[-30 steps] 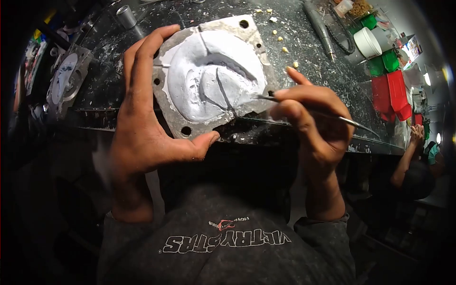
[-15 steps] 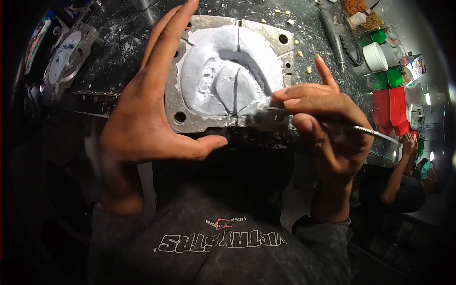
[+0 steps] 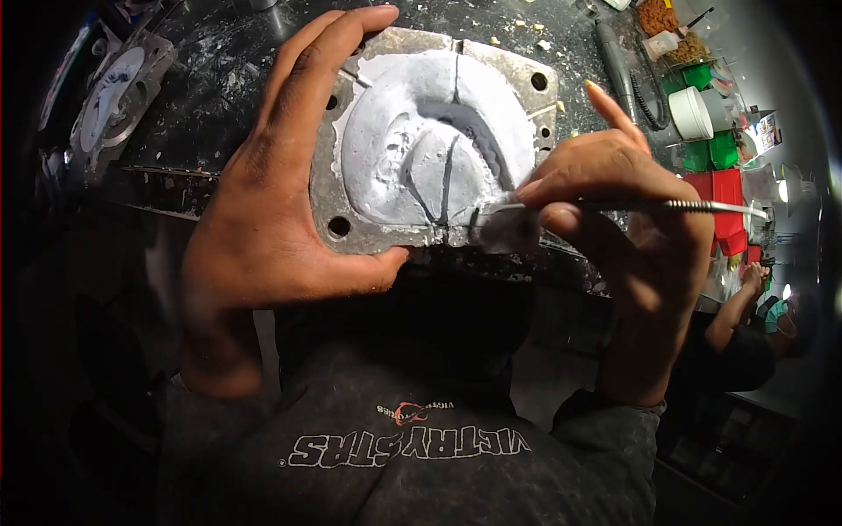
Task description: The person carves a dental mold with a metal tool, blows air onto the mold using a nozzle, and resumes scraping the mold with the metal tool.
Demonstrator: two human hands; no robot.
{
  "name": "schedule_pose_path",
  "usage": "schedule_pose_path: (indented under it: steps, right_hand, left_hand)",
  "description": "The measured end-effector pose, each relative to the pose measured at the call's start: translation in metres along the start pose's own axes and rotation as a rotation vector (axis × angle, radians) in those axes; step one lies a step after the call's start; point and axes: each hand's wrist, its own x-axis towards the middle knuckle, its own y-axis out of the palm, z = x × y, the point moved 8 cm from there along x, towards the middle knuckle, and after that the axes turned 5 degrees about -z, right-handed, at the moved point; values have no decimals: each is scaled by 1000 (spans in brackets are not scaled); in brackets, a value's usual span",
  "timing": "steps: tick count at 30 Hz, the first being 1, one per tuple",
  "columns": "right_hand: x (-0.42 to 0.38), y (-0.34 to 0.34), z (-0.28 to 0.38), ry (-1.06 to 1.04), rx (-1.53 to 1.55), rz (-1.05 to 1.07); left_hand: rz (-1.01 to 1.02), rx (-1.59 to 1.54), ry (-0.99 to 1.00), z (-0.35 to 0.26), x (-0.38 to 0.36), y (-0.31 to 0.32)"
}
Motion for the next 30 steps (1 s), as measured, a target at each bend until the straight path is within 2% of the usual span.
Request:
schedule_pose_path:
  steps: [2,3,5,6,8,10,12,14,15,17,21,24,26,27,29,30]
  right_hand:
    - [0,1,-7,23,27,22]
    - [-1,2,-10,45,79,2]
    - [-1,3,-14,65,134,-15]
    - [0,3,-15,59,147,-11]
    - [0,7,-14,54,159,-10]
    - [-1,2,-16,78,328,-209]
    - [0,1,-22,30,287,-139]
    - [-1,5,-23,-17,247,-69]
    - [-1,5,-23,-19,262,-87]
    - [-3,6,-27,-20,277,-105]
    - [-3,6,-27,-119,277,-102]
    - [-3,10,-28,-154,295,-110]
    - [-4,10,-29,-163,310,-125]
    - [-4,11,-30,-163,319,-118]
    - [-3,12,-26,-163,327,-114]
    - [-1,14,-21,-157,319,-91]
  left_hand:
    - [-10,59,-143,4,1,1]
    - [-12,59,-143,-4,5,3]
    - [81,278,-210,-12,11,14]
    - [79,279,-212,-5,8,11]
    - [17,55,-144,5,1,0]
    - [14,56,-130,5,1,0]
    - [8,60,-117,7,1,-2]
    - [31,27,31,2,-1,-1]
    - [31,28,31,-1,0,0]
    - [7,107,-136,5,1,0]
    - [8,205,-175,2,1,5]
    - [125,356,-193,-11,11,16]
    - [-103,83,-239,4,5,-1]
    - [-101,81,-238,-1,7,1]
    - [96,319,-215,-14,12,16]
    - [97,319,-214,-7,8,14]
